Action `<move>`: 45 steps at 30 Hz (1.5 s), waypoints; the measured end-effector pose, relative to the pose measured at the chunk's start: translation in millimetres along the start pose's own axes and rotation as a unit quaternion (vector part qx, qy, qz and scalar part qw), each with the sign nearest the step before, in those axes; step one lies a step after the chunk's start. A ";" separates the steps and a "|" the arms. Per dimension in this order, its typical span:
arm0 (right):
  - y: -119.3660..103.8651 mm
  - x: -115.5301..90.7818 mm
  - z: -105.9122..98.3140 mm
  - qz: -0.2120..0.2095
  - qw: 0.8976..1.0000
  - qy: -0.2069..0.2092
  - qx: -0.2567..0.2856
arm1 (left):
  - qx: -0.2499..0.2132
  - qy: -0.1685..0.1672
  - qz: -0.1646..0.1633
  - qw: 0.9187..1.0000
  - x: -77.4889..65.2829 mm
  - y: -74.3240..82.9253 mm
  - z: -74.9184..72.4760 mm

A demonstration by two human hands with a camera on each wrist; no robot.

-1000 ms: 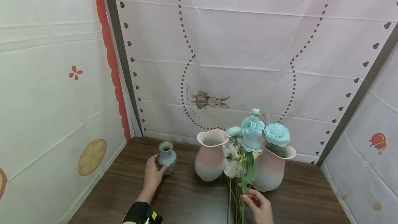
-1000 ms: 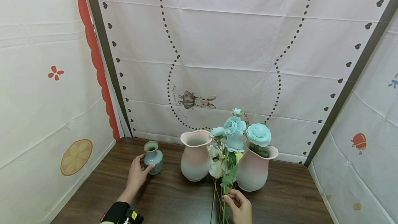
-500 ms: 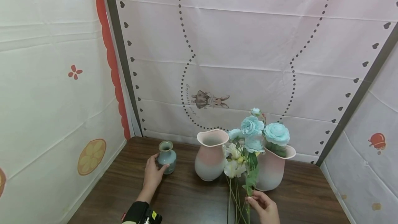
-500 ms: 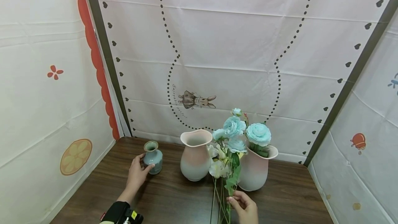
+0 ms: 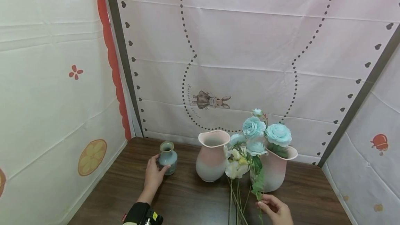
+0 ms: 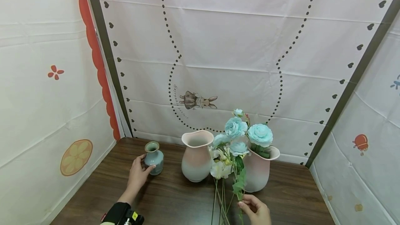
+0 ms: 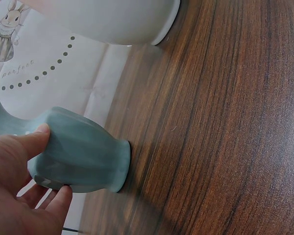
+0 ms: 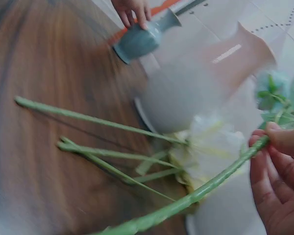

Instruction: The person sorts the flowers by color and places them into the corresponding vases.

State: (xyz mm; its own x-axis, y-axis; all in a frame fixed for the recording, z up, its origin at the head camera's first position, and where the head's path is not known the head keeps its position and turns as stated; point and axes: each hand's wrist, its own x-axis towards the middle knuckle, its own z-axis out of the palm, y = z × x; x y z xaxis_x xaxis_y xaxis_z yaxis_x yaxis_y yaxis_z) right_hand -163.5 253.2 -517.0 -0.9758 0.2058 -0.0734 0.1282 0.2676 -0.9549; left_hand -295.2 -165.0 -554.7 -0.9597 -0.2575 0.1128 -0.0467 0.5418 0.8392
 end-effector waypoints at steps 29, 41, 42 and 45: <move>1.3 -5.6 -33.7 -0.256 0.949 0.063 -0.171 | 0.009 -0.003 0.001 1.000 0.8 -1.2 -0.9; -10.5 -5.5 -38.6 -0.346 0.922 0.088 -0.146 | 0.009 0.002 0.000 1.000 0.7 -2.6 0.3; -12.3 -5.5 -38.9 -0.347 0.922 0.093 -0.143 | 0.009 0.003 0.000 1.000 0.8 -2.8 0.5; -17.2 -6.1 -40.1 -0.349 0.921 0.109 -0.131 | 0.010 0.004 0.000 1.000 0.8 -2.8 1.1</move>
State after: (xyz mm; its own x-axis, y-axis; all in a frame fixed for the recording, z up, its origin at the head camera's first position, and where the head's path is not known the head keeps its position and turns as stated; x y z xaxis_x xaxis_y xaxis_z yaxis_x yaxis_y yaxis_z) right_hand -152.7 285.1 -488.6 -0.7815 0.0734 0.6196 -0.4512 0.6194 -0.6425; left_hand -296.2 -165.9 -557.5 -0.9575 -0.2634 0.1171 -0.0521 0.5579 0.8283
